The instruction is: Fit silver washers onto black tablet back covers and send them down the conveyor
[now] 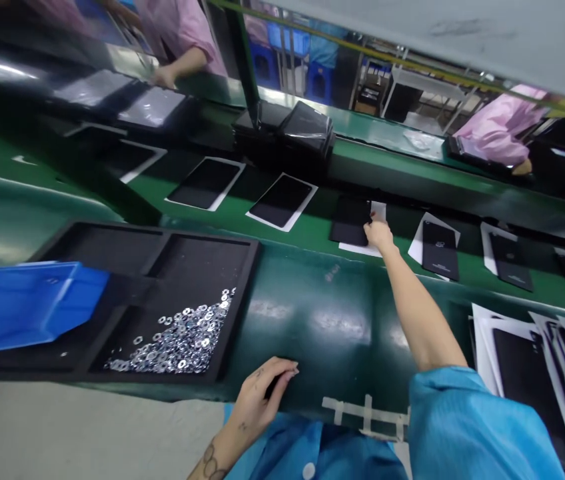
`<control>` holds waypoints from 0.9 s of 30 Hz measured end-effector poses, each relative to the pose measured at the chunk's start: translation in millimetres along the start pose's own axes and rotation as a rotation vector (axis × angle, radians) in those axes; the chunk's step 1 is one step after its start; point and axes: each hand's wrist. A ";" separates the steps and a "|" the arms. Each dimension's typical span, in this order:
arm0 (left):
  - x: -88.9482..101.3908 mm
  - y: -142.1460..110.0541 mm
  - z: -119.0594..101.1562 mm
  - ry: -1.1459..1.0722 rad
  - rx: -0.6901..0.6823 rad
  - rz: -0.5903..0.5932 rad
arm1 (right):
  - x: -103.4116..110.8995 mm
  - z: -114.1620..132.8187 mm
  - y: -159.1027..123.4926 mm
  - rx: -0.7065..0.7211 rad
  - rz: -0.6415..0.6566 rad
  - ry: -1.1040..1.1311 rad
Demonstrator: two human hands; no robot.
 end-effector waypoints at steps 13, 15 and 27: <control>5.9 12.5 -6.2 -0.142 0.322 0.079 | 164.4 66.3 -198.6 0.647 -0.184 -0.229; 8.0 27.0 -8.7 -0.153 0.343 0.122 | 131.7 87.2 -239.5 0.689 0.082 -0.304; -7.0 120.1 -7.9 -0.061 0.579 0.264 | 36.5 28.4 -208.9 0.217 0.112 0.856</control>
Point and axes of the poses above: each hand's wrist, its own y-axis towards the middle knuckle, its own x-axis out of the back of the hand, z = x × y, and after that the axes turned 14 degrees about x, right-handed
